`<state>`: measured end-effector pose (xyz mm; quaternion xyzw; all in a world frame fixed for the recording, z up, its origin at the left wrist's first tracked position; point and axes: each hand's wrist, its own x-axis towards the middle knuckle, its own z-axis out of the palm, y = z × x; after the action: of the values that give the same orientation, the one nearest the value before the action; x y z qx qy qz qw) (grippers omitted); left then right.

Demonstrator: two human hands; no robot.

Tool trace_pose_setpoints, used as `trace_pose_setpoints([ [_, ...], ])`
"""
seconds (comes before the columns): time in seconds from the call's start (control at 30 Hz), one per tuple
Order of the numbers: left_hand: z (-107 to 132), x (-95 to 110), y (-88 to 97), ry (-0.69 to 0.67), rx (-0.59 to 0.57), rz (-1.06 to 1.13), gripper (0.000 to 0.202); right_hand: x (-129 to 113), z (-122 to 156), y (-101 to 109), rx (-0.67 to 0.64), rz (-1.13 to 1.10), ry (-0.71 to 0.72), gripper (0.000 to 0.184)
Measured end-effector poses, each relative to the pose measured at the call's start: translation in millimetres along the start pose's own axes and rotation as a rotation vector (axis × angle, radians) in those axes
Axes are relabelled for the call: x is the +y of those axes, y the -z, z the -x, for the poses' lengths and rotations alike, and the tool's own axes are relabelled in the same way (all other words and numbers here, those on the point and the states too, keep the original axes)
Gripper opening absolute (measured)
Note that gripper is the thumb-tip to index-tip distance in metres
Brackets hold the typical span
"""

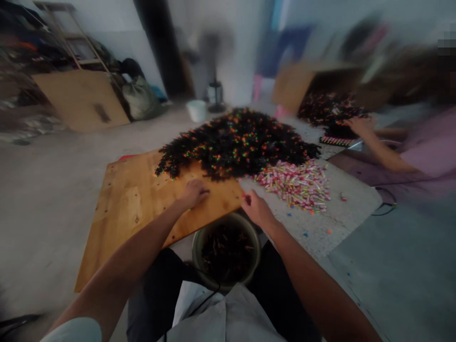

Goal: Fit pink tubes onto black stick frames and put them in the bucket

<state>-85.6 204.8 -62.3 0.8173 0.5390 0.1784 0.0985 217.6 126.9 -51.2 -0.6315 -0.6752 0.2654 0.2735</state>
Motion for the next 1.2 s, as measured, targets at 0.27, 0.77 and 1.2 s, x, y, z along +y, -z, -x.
trace_pose_setpoints([
  [0.27,58.8,80.9,24.2,0.024,-0.083,0.763,0.038,-42.9,38.9,-15.8,-0.157,-0.723,0.114,0.034],
  [0.77,95.8,121.9,54.1,0.023,-0.286,1.026,0.044,-64.2,69.9,5.9,0.005,-0.531,0.293,0.021],
  [1.2,94.2,122.7,75.4,0.044,-0.577,1.077,0.045,-64.6,70.6,35.7,-0.127,-0.305,0.545,0.019],
])
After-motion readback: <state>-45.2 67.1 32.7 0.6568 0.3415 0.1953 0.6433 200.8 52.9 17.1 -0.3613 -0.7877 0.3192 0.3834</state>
